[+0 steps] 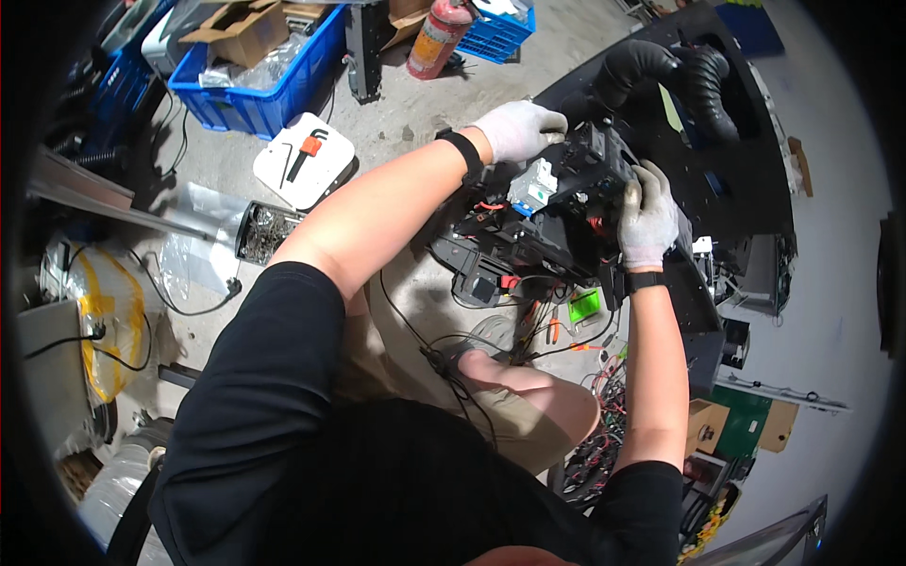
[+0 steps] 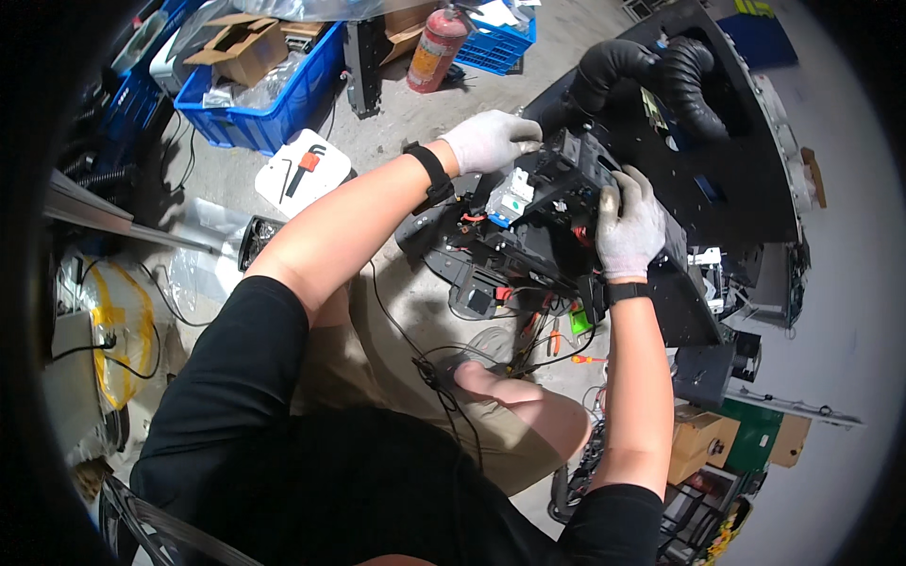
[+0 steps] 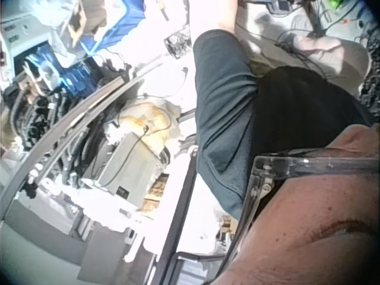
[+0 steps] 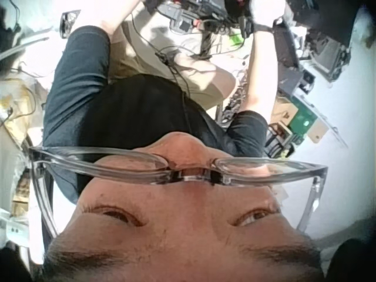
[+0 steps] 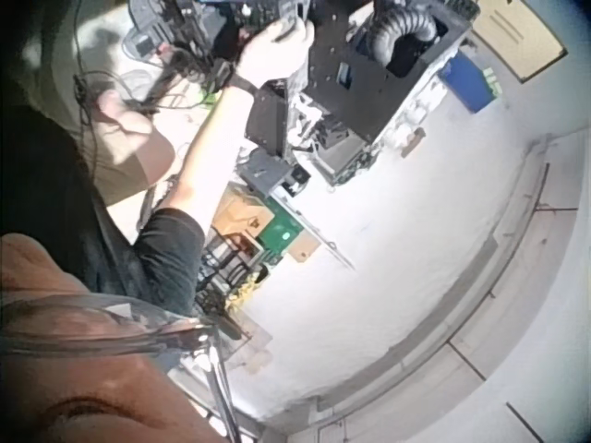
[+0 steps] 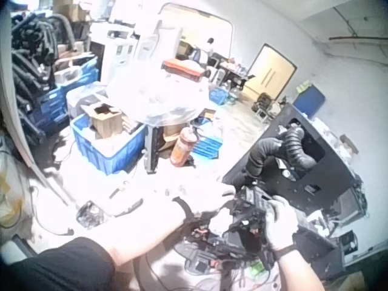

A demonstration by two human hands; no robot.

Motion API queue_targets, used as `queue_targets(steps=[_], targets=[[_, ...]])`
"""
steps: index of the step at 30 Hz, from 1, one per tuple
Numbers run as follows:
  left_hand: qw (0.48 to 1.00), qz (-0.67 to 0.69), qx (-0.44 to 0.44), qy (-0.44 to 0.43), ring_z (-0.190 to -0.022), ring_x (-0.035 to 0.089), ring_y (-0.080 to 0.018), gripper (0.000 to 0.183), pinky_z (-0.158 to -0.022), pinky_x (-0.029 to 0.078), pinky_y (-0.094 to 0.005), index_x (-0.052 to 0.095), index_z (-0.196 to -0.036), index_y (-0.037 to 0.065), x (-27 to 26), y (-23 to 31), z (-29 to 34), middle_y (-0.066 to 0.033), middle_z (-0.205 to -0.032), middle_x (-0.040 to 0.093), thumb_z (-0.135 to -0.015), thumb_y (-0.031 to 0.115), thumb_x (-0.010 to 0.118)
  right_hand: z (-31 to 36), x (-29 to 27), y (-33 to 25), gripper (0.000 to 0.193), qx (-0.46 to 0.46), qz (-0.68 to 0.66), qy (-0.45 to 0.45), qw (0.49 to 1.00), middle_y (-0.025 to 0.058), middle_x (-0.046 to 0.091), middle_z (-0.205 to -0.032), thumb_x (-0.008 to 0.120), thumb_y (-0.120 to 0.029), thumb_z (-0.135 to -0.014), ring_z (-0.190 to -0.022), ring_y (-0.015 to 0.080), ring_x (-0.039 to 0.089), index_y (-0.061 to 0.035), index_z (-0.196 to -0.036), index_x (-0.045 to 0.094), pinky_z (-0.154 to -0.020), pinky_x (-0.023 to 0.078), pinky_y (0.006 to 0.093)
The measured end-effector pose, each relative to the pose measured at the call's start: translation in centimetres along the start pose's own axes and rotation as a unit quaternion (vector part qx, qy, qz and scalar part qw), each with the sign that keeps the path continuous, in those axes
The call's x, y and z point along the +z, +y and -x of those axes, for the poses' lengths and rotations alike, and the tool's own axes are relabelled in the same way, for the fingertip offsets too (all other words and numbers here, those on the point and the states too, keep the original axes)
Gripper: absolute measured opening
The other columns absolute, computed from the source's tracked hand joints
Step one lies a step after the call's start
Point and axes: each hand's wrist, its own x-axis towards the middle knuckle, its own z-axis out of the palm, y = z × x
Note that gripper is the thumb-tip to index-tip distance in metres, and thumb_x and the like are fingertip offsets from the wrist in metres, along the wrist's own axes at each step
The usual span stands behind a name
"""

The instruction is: The recorder is repairing an electromechanical machine by manually adjusting and connecting internal wires and cables.

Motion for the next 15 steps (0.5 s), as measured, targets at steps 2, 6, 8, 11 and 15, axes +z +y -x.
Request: queue_targets(steps=[2, 6, 8, 11, 15], targets=[[0.998, 0.04, -0.047, -0.027, -0.08, 0.07, -0.0308, 0.023, -0.078, 0.054, -0.0419, 0.07, -0.109, 0.008, -0.3, 1.2, -0.2, -0.0147, -0.086, 0.072, -0.1, 0.027, 0.06, 0.0, -0.2, -0.1, 0.028, 0.006, 0.003, 0.005, 1.0, 0.0094, 0.068, -0.128, 0.062, -0.031, -0.095, -0.109, 0.0344, 0.066, -0.0113, -0.114, 0.071, -0.094, 0.051, 0.0433], [0.945, 0.248, -0.199, -0.078, -0.062, 0.063, -0.0171, 0.025, -0.057, 0.05, -0.0315, 0.069, -0.099, 0.001, -0.1, 0.5, -0.9, -0.0082, -0.078, 0.069, -0.103, 0.023, 0.057, -0.1, 0.2, -0.5, 0.027, 0.006, -0.004, 0.006, 1.0, 0.0071, 0.068, -0.128, 0.064, -0.031, -0.093, -0.108, 0.033, 0.067, -0.012, -0.111, 0.071, -0.093, 0.052, 0.043], [0.729, 0.533, -0.398, -0.158, -0.05, 0.05, -0.0067, 0.03, -0.04, 0.037, -0.0203, 0.065, -0.088, 0.003, 0.1, -0.4, -2.7, 0.0001, -0.069, 0.061, -0.106, 0.023, 0.053, -0.2, -0.2, -0.5, 0.026, -0.005, 0.003, 0.009, 1.0, 0.0068, 0.068, -0.126, 0.065, -0.032, -0.092, -0.106, 0.0334, 0.067, -0.0127, -0.109, 0.071, -0.091, 0.052, 0.0438], [0.749, 0.474, -0.416, -0.203, -0.05, 0.053, -0.012, 0.034, -0.042, 0.042, -0.0267, 0.066, -0.091, 0.0, -0.6, 0.0, -3.7, -0.0041, -0.065, 0.06, -0.107, 0.025, 0.049, 0.0, -0.1, -0.4, 0.026, -0.002, 0.005, 0.008, 1.0, 0.0063, 0.068, -0.125, 0.066, -0.032, -0.092, -0.106, 0.0332, 0.067, -0.0134, -0.109, 0.071, -0.09, 0.052, 0.044], [0.967, 0.027, -0.187, -0.17, -0.059, 0.064, -0.0232, 0.037, -0.057, 0.052, -0.0371, 0.068, -0.101, -0.004, -1.6, 1.7, -2.4, -0.0142, -0.074, 0.067, -0.105, 0.027, 0.047, 0.1, -0.2, -0.2, 0.027, 0.004, 0.008, 0.005, 1.0, 0.0058, 0.068, -0.126, 0.066, -0.033, -0.092, -0.107, 0.0324, 0.067, -0.0139, -0.11, 0.071, -0.091, 0.052, 0.0439]])
